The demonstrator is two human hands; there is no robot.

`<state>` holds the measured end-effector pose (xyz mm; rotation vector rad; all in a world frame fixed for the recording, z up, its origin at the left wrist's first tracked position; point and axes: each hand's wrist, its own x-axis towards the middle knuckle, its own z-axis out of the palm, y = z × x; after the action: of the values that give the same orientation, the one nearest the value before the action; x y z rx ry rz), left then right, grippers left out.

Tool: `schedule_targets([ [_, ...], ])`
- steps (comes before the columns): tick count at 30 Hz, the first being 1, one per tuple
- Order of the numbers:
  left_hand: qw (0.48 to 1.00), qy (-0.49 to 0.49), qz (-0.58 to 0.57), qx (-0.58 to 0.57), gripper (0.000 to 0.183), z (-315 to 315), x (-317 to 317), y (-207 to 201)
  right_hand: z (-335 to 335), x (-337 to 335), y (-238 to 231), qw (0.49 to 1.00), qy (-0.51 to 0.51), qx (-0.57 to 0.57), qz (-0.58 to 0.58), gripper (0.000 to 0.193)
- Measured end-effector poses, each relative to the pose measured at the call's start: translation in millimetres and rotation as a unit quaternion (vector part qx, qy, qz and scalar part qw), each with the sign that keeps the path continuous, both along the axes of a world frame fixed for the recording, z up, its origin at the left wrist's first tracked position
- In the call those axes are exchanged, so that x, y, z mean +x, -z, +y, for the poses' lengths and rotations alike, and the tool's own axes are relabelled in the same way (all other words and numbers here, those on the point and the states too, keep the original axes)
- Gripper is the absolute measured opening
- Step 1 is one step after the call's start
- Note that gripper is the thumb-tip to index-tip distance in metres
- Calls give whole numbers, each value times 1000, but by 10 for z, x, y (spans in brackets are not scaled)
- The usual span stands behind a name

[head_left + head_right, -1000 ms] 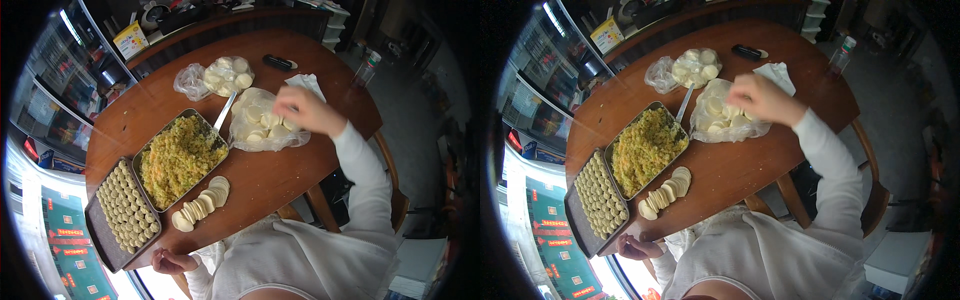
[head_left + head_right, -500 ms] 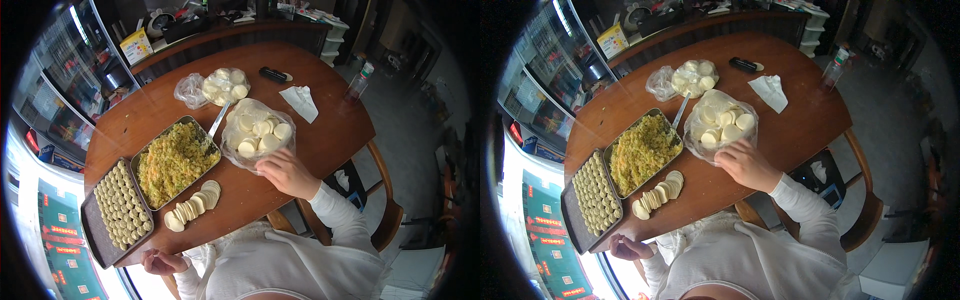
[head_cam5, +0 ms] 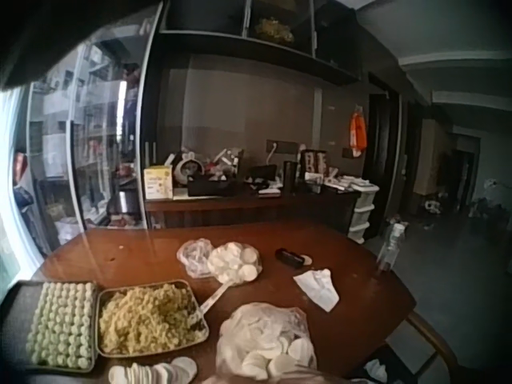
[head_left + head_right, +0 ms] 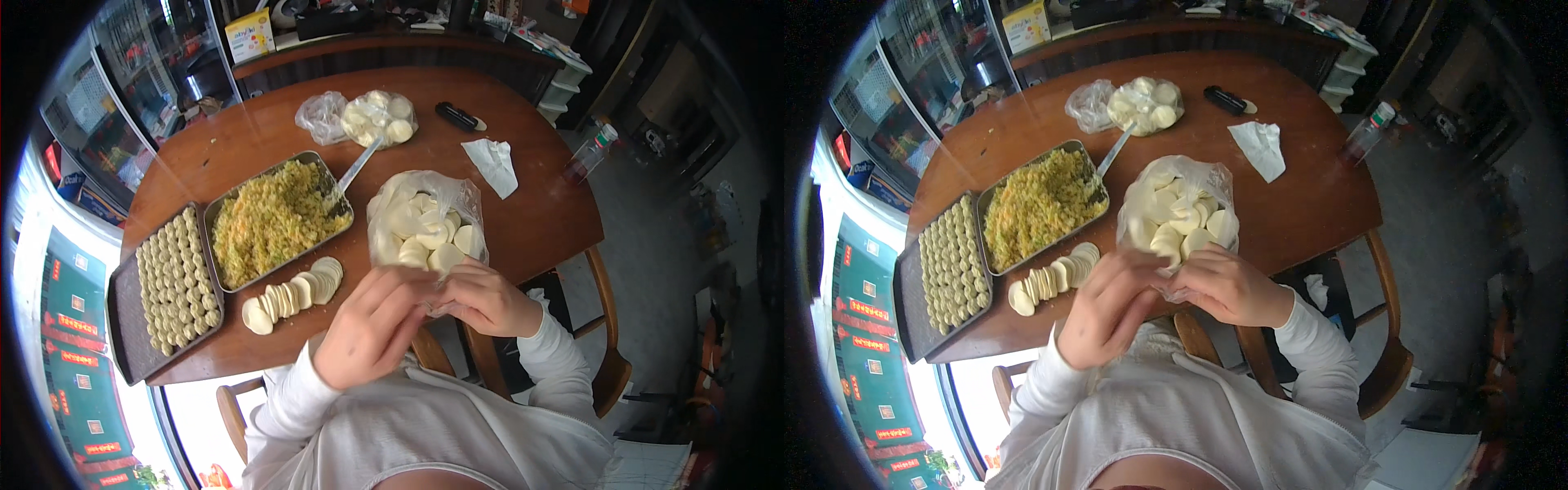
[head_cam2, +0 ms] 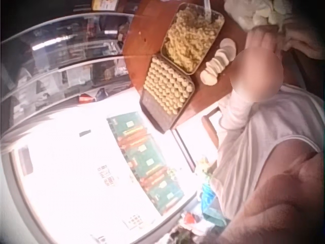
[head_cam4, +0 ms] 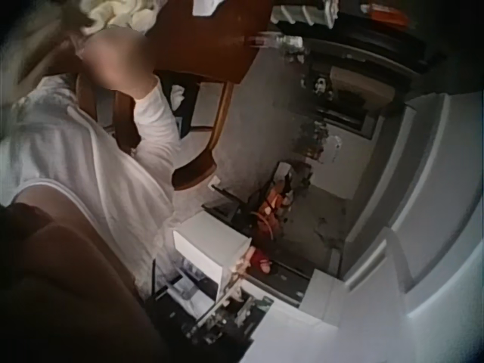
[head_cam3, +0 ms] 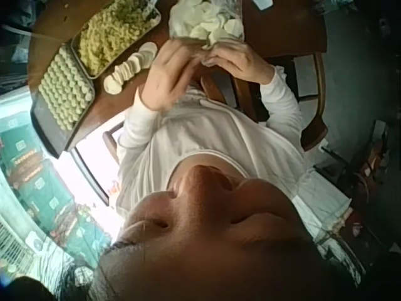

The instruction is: Organizing and stacking circular dough wrappers for dumplings from plastic bags onto the table.

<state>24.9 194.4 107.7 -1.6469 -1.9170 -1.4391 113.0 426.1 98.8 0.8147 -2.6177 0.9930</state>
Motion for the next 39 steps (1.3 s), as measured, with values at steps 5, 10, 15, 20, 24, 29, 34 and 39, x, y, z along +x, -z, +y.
schedule_targets([
  [5,972,-103,-19,-208,16,363,-167,257,46,114,144,998,-9,52,-21,19],
  [10,936,-263,122,-199,29,401,-336,464,257,-6,-80,997,-30,-36,-57,31],
  [15,912,-290,147,-249,53,355,-433,499,396,-522,165,984,147,41,93,27],
  [20,932,-238,66,-265,60,308,-308,421,232,-606,158,964,207,151,78,29],
  [24,935,-202,-15,-292,60,337,-233,466,248,-663,102,943,223,243,35,28],
  [29,916,-235,-23,-324,71,369,-189,524,353,-731,153,936,233,257,64,16],
  [34,897,-318,56,-303,87,216,-182,405,183,-753,100,945,206,206,151,8],
  [39,890,-346,91,-282,68,177,-187,400,-140,-989,194,924,118,290,218,12],
])
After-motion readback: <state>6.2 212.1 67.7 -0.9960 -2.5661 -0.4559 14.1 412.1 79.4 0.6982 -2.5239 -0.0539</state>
